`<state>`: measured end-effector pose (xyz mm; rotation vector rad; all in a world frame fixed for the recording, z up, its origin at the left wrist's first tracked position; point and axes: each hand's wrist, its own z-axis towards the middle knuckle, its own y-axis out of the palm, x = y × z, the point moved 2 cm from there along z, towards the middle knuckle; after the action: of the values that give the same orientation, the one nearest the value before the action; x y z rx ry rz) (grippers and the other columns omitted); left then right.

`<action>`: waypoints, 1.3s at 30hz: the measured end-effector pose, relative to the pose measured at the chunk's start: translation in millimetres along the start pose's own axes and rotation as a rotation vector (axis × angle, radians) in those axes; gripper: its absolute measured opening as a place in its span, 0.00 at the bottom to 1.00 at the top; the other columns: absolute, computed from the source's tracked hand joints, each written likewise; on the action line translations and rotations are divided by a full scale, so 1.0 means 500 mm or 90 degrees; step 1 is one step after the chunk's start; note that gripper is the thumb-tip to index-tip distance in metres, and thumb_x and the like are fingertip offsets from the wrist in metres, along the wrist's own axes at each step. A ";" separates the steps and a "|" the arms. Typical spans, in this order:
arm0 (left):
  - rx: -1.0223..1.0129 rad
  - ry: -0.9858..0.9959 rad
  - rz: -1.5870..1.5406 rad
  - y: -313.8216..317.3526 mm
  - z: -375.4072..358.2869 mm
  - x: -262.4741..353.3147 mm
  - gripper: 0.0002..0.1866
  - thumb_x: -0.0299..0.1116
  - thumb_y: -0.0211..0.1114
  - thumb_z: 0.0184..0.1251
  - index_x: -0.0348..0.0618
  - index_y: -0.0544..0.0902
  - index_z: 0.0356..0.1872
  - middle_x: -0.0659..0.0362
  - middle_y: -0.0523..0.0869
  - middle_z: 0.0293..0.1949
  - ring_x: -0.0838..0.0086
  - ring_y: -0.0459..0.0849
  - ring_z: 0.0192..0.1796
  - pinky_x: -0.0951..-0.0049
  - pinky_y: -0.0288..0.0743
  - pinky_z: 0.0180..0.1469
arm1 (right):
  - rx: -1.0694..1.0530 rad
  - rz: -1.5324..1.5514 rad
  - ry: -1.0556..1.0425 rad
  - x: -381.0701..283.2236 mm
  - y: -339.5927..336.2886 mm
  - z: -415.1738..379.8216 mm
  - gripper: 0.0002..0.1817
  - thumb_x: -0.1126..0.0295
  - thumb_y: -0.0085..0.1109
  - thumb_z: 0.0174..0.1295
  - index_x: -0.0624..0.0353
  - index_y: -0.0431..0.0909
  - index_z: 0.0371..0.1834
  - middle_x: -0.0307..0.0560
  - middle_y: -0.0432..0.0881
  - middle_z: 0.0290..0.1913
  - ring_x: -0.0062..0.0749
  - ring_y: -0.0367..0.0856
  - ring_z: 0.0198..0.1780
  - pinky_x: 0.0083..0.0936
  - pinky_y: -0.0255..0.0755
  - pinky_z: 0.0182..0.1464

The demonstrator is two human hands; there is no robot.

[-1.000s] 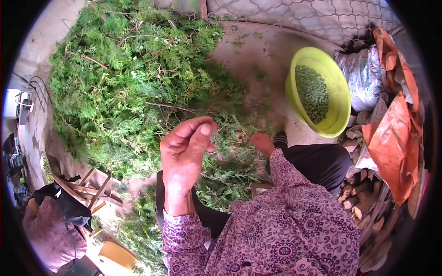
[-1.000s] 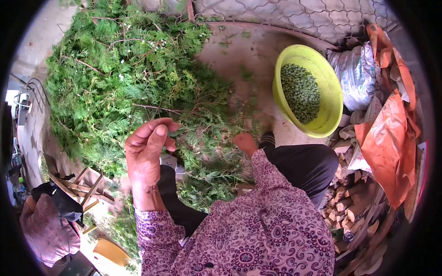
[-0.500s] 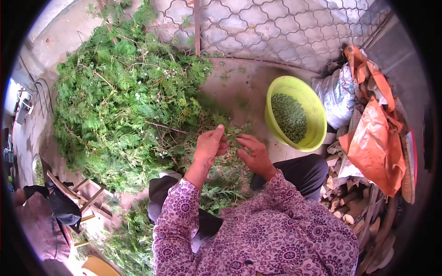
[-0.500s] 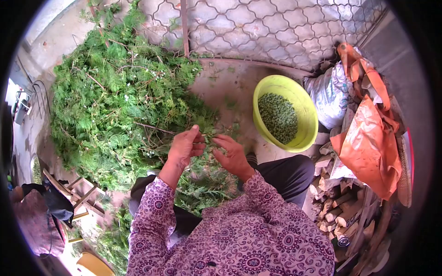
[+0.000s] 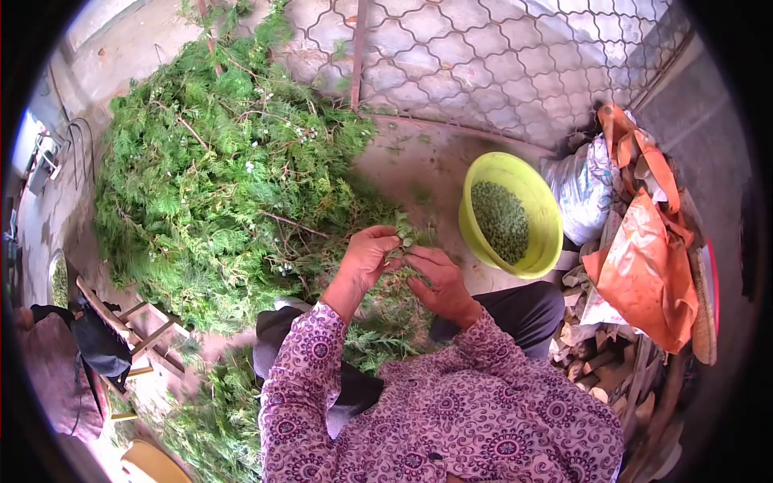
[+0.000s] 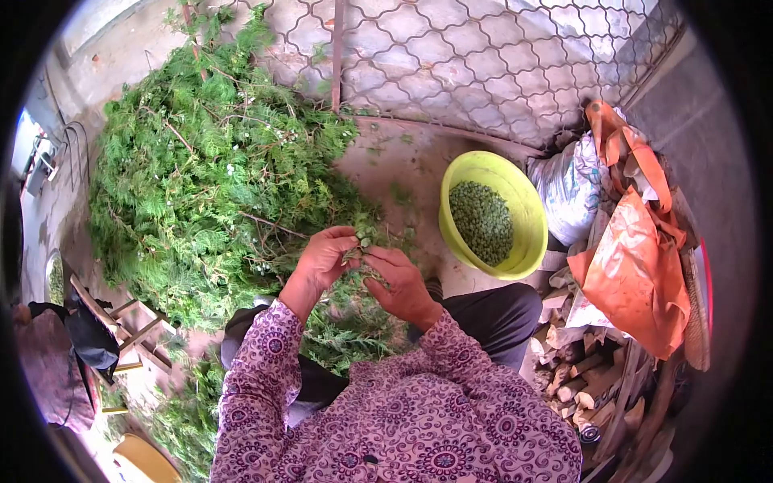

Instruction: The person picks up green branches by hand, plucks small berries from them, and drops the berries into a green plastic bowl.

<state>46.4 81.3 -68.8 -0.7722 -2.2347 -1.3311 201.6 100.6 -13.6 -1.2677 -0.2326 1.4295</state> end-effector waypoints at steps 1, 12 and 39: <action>-0.001 0.041 -0.022 0.001 -0.002 0.006 0.12 0.23 0.62 0.53 0.38 0.75 0.40 0.60 0.79 0.34 0.73 0.78 0.31 0.71 0.75 0.29 | -0.001 0.029 0.029 0.001 0.002 0.000 0.19 0.73 0.60 0.46 0.66 0.74 0.44 0.57 0.74 0.48 0.45 0.74 0.49 0.32 0.68 0.50; -0.085 0.139 0.026 0.013 -0.022 0.030 0.10 0.16 0.60 0.48 0.38 0.77 0.33 0.61 0.79 0.27 0.77 0.77 0.27 0.78 0.72 0.28 | 0.236 0.539 0.490 0.109 -0.043 -0.008 0.12 0.69 0.52 0.59 0.65 0.74 0.43 0.38 0.79 0.31 0.19 0.77 0.33 0.12 0.70 0.35; -0.205 -0.049 0.000 0.034 -0.050 0.008 0.05 0.26 0.64 0.54 0.43 0.77 0.30 0.64 0.79 0.26 0.78 0.75 0.27 0.73 0.71 0.29 | 0.108 0.833 0.408 0.067 0.016 0.025 0.06 0.76 0.51 0.56 0.61 0.73 0.37 0.37 0.76 0.33 0.17 0.73 0.34 0.15 0.68 0.35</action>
<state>56.3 66.6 -43.8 -0.9474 -2.1008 -1.7140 195.1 131.0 -33.0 -1.7260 1.3459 1.8676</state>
